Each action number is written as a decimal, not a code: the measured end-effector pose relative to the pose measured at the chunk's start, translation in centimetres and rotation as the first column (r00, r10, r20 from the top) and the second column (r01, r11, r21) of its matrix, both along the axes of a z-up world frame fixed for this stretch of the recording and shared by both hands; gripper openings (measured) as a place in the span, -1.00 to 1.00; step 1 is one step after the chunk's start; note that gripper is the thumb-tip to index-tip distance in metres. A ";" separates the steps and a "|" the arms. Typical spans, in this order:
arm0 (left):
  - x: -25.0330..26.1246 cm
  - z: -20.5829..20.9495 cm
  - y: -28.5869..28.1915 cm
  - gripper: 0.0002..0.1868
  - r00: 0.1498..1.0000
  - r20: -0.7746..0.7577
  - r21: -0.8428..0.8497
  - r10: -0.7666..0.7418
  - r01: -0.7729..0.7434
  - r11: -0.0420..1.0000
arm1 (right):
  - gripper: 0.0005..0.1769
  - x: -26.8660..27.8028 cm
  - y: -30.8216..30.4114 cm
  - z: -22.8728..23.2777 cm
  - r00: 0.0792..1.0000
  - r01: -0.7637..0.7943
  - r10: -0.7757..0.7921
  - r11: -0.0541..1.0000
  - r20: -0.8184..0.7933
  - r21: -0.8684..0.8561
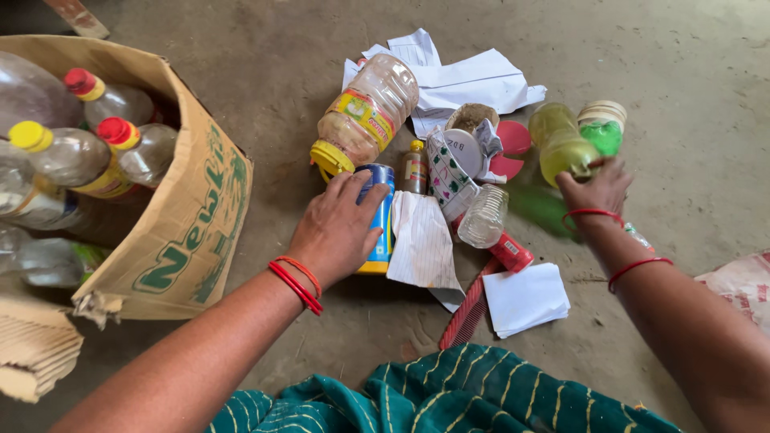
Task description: The person sits on the floor and sorts empty plastic bottles from a mixed pile into a cardboard box. They pick up bottles one by one, place them into the box, and occasionally adjust the arrangement inside.
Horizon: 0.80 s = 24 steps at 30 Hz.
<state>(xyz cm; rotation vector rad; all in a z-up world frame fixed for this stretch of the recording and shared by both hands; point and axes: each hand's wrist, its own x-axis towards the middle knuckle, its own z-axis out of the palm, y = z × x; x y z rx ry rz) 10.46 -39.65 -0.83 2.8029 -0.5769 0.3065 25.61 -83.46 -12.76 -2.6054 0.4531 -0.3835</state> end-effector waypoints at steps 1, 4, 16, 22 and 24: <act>-0.5 0.3 0.2 -0.28 1.000 0.004 -0.001 -0.001 0.001 1.000 | -0.22 -0.3 0.2 1.6 0.998 -0.062 0.063 0.997 0.025 -0.054; -1.9 1.4 0.9 -0.26 1.000 0.004 0.004 -0.001 0.001 1.000 | -0.31 -0.6 1.4 6.3 0.973 -0.189 0.212 0.961 0.095 -0.202; -4.8 5.1 2.4 -0.33 0.997 0.035 0.002 0.062 -0.063 0.998 | -0.51 -2.9 8.7 19.0 0.692 -0.464 0.643 0.745 0.329 -0.480; -5.3 6.3 2.0 -0.30 0.996 -0.007 -0.126 0.092 -0.092 0.988 | -0.50 -6.0 13.6 23.3 0.585 -0.634 0.734 0.679 0.344 -0.370; -5.4 6.7 1.9 -0.28 0.996 -0.036 -0.207 0.076 -0.082 0.975 | -0.48 -7.2 15.2 24.4 0.542 -0.692 0.770 0.636 0.335 -0.341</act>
